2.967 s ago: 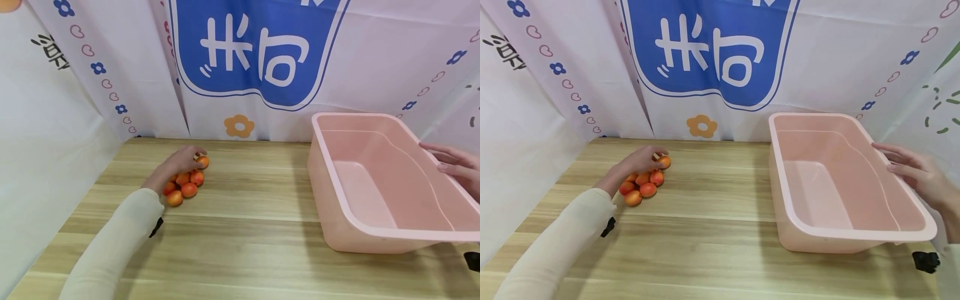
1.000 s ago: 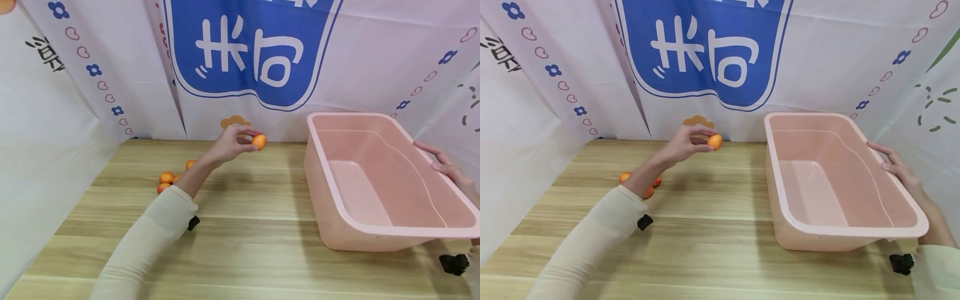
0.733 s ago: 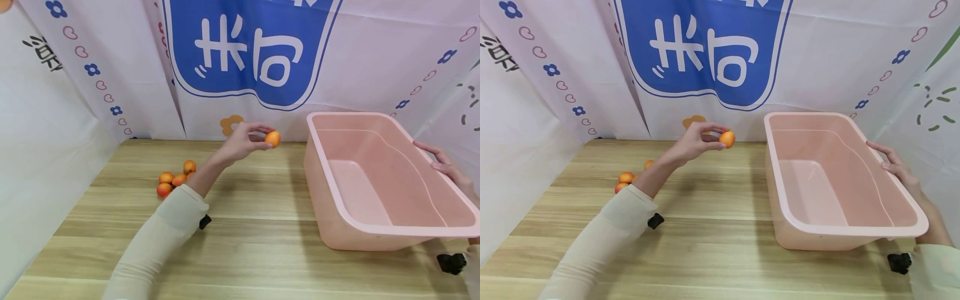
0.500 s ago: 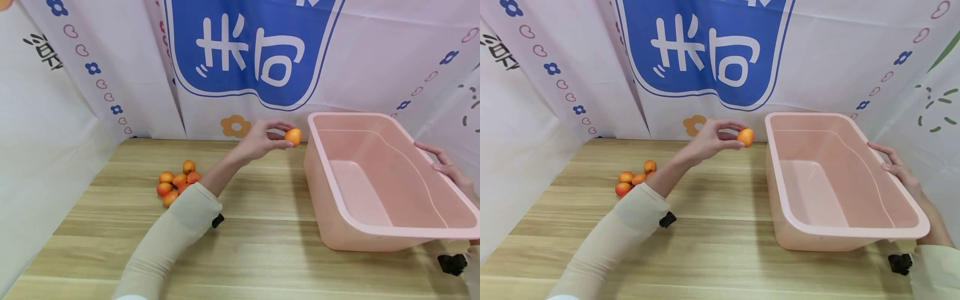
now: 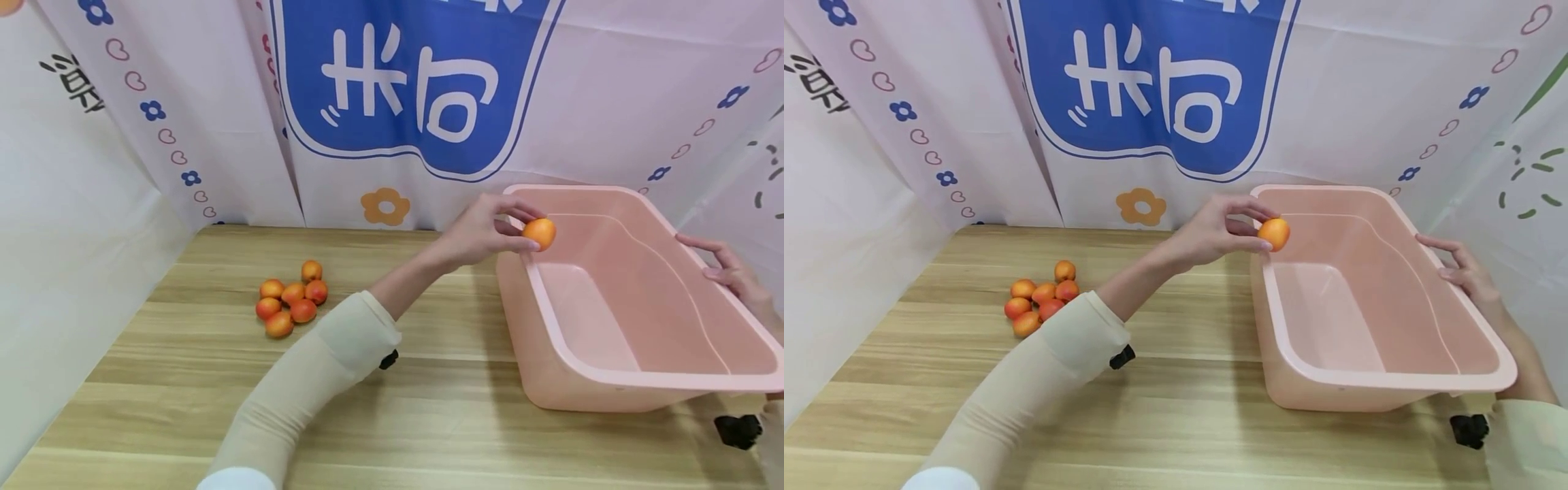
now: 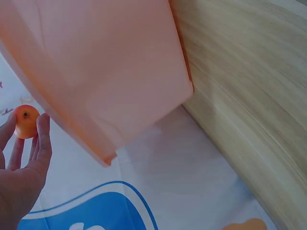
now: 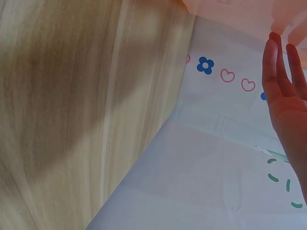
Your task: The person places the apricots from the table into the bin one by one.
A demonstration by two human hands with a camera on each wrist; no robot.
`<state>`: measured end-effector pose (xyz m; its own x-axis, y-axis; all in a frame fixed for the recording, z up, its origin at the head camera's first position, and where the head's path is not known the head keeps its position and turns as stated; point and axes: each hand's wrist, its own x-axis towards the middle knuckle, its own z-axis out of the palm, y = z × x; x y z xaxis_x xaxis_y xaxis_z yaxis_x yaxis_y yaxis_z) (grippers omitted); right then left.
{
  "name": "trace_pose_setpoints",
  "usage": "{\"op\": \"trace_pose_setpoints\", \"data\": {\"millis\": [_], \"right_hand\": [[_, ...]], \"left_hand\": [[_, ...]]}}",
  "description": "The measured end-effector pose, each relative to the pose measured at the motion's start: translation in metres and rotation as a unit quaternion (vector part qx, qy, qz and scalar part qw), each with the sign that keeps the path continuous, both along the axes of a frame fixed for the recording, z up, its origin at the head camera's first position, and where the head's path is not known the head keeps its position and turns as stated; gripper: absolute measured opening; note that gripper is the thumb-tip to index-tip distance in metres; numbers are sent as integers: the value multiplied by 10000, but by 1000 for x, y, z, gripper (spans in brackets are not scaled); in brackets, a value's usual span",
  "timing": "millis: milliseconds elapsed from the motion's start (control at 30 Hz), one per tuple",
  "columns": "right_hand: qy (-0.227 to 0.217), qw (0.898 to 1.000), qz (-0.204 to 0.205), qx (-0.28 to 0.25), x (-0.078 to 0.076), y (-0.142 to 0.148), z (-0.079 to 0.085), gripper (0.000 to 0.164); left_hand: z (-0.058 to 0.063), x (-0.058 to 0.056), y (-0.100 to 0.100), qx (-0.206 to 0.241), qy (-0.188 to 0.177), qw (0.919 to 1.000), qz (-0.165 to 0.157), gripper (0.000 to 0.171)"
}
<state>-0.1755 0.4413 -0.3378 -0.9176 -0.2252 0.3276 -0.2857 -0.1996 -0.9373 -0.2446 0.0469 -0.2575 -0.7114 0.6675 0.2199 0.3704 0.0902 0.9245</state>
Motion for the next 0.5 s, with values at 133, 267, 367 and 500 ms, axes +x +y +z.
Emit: {"op": "trace_pose_setpoints", "data": {"millis": [133, 267, 367, 500], "right_hand": [[-287, 9977, -439, 428, 7, -4, 2, 59], [-302, 9904, -873, 1027, 10, -7, 4, 53], [-159, 9878, -898, 1264, 8, -8, 6, 54], [-102, 9880, -849, 1283, 7, -8, 6, 54]], "left_hand": [[2, 3, 10, 49, 131, 9998, -105, 41], [4, 5, 21, 247, 237, 9992, -197, 40], [6, 6, 28, 232, 287, 9990, -254, 39], [8, 7, 39, -30, 316, 9993, -221, 40]]}}
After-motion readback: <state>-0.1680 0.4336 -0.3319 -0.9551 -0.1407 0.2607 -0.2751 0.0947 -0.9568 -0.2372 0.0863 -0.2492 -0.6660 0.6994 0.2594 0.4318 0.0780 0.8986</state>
